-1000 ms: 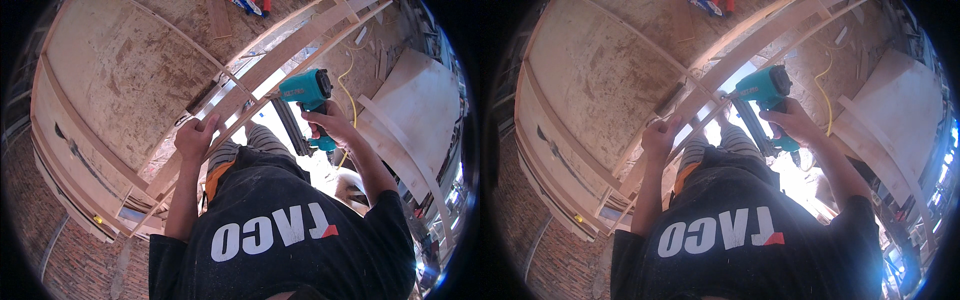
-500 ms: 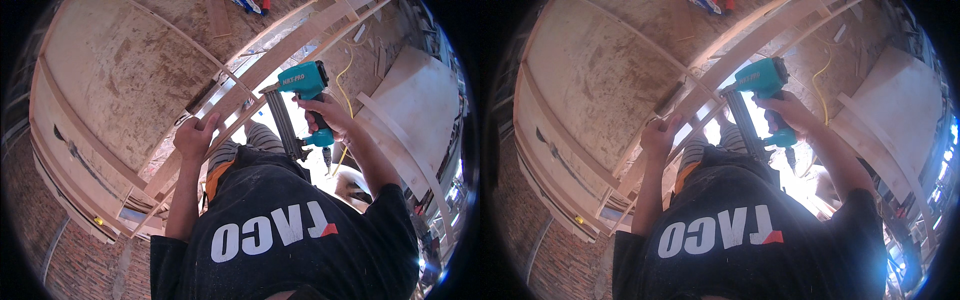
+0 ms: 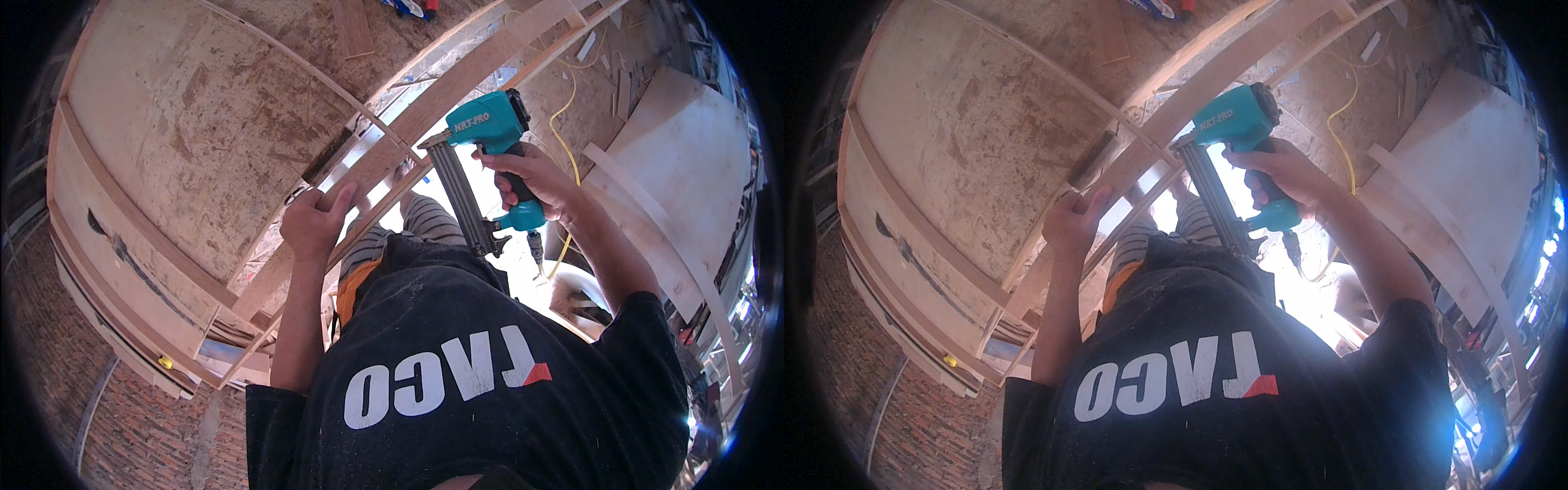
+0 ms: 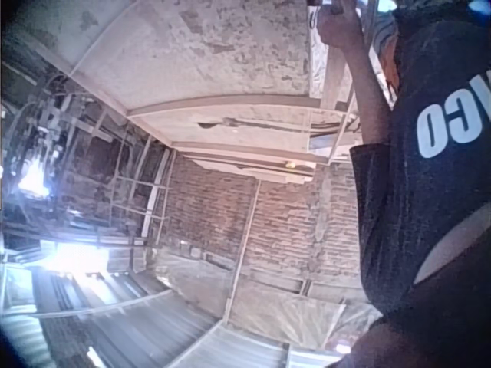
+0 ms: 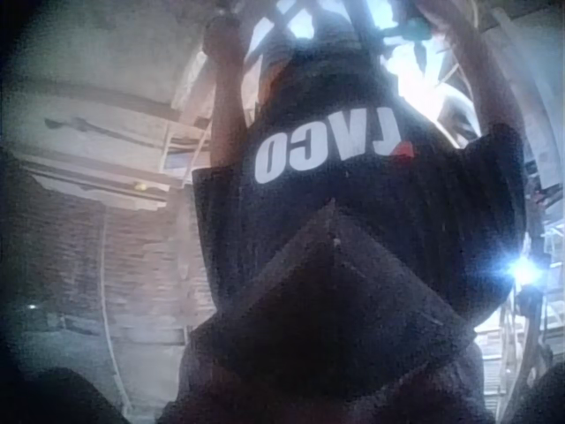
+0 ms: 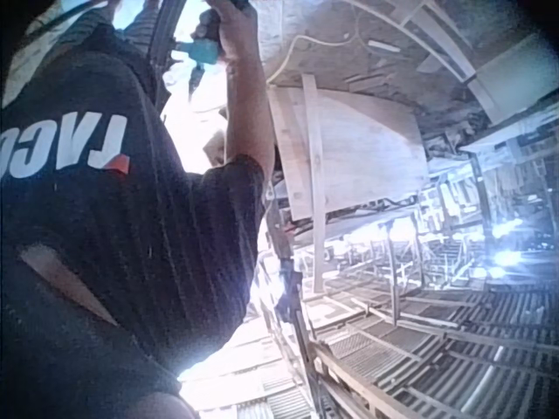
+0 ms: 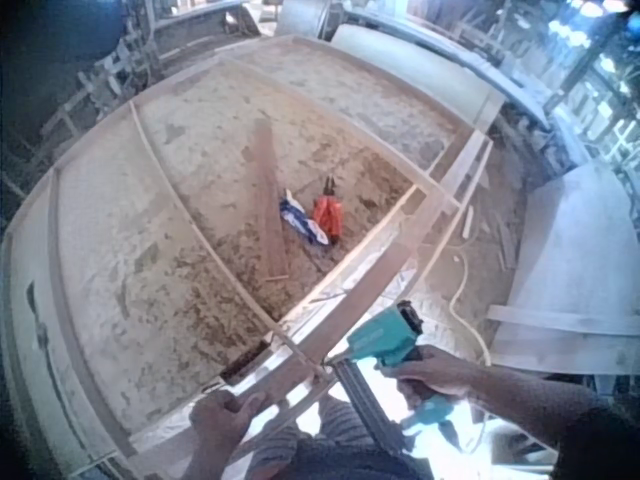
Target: The person assembles a wooden frame by positioning planks and securing them with a nail gun and hammer. They apply glue to joints and tap pieces into place, working on a large flat wooden surface in a workshop.
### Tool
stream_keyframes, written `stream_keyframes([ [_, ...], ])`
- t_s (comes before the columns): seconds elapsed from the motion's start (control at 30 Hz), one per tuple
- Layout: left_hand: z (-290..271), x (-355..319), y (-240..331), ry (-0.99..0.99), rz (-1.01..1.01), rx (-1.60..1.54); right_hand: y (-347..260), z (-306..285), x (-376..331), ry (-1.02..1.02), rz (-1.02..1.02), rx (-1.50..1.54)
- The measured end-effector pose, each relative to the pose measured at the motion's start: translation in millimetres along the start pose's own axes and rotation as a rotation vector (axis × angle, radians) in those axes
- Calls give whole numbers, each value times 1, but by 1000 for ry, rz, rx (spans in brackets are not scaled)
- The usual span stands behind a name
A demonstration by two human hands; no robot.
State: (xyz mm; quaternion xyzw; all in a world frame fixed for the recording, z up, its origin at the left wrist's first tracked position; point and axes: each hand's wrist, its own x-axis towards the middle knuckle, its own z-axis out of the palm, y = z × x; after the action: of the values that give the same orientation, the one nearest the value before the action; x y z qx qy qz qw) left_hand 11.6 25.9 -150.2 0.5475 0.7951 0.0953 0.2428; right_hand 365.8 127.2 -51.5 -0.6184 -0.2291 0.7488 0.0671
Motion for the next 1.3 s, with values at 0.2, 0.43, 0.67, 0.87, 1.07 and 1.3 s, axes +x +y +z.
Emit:
stream_keyframes([
  [0.2, 3, -6, 4, 8, -46, -39, 0, 4, 3, -8, 12, 14],
  [0.43, 6, -5, 3, 5, -59, -17, -9, -4, 8, -53, 107, 88],
  [0.67, 10, -7, -1, 30, -51, -42, -25, -3, 10, -54, 214, 138],
  [0.87, 9, -7, 2, 20, -36, -68, -27, -13, 17, -101, 257, 133],
  [1.07, 9, -6, 1, 5, -44, -40, -25, -17, 21, -128, 244, 119],
  [1.3, 8, -6, 3, 4, -37, -43, -22, -23, 25, -168, 226, 114],
])
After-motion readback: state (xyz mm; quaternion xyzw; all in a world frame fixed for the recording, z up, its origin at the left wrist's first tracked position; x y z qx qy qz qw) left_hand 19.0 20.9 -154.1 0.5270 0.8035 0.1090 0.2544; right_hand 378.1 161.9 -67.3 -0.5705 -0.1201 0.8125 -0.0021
